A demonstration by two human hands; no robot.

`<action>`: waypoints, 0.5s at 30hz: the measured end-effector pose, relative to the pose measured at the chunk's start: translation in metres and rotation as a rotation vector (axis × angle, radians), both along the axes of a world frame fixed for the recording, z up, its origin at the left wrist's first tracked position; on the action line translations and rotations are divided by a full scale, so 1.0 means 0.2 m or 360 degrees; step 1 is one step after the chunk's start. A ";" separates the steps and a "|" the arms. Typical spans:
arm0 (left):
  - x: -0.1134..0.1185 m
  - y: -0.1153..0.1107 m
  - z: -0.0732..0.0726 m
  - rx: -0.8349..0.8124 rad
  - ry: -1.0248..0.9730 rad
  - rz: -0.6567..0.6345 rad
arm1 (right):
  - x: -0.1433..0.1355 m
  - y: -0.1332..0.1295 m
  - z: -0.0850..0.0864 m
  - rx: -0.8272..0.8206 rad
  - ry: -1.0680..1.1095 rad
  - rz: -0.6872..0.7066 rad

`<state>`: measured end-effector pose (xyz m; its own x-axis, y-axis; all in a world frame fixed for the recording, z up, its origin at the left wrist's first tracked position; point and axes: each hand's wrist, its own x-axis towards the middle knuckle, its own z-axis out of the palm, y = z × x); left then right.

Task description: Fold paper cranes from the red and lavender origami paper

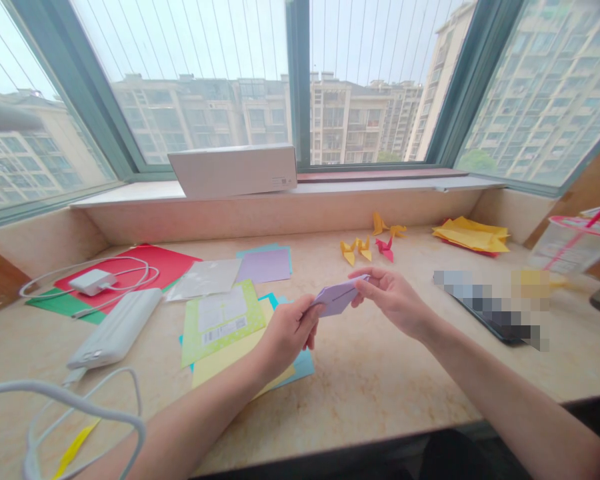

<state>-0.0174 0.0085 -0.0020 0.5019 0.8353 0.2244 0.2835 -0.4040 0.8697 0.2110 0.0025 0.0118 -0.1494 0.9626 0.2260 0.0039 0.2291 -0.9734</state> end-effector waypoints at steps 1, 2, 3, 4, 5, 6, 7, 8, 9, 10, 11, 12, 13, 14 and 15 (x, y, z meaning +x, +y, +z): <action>0.00 0.00 0.00 0.0017 0.0011 0.0012 | 0.00 0.00 0.00 0.0023 0.0011 -0.0019; 0.00 0.00 0.01 0.0033 0.0024 0.0018 | 0.00 0.00 0.01 0.0036 0.0007 -0.0033; -0.01 0.00 0.01 0.0047 0.0029 0.0025 | 0.00 0.00 0.01 0.0042 -0.0002 -0.0044; -0.01 0.00 0.01 0.0061 0.0030 0.0032 | 0.00 0.00 0.01 0.0045 -0.0003 -0.0055; 0.00 -0.01 0.01 0.0074 0.0031 0.0038 | 0.00 -0.01 0.02 0.0050 0.0008 -0.0068; 0.00 -0.01 0.01 0.0090 0.0033 0.0049 | 0.00 -0.01 0.02 0.0056 0.0024 -0.0080; 0.00 -0.01 0.01 0.0107 0.0041 0.0062 | 0.00 -0.01 0.02 0.0063 0.0041 -0.0093; 0.00 -0.01 0.01 0.0122 0.0054 0.0070 | 0.00 -0.01 0.02 0.0072 0.0055 -0.0104; 0.00 -0.01 0.01 0.0137 0.0066 0.0078 | 0.00 -0.01 0.02 0.0083 0.0063 -0.0113; 0.00 -0.01 0.01 0.0148 0.0076 0.0082 | 0.00 -0.01 0.02 0.0093 0.0062 -0.0122; 0.00 -0.01 0.01 0.0153 0.0080 0.0085 | 0.00 0.00 0.01 0.0105 0.0053 -0.0134; 0.00 -0.01 0.01 0.0151 0.0083 0.0084 | 0.00 0.00 0.01 0.0119 0.0038 -0.0148; 0.00 -0.01 0.01 0.0145 0.0082 0.0083 | 0.01 0.00 0.00 0.0139 0.0016 -0.0163; 0.00 -0.01 0.01 0.0136 0.0077 0.0084 | 0.01 0.00 0.00 0.0163 -0.0012 -0.0175; 0.00 -0.01 0.00 0.0124 0.0071 0.0083 | 0.02 0.00 0.00 0.0193 -0.0045 -0.0183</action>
<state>-0.0169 0.0068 -0.0012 0.4691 0.8415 0.2680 0.3439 -0.4535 0.8222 0.2145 0.0020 0.0112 -0.0477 0.9396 0.3390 0.0640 0.3415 -0.9377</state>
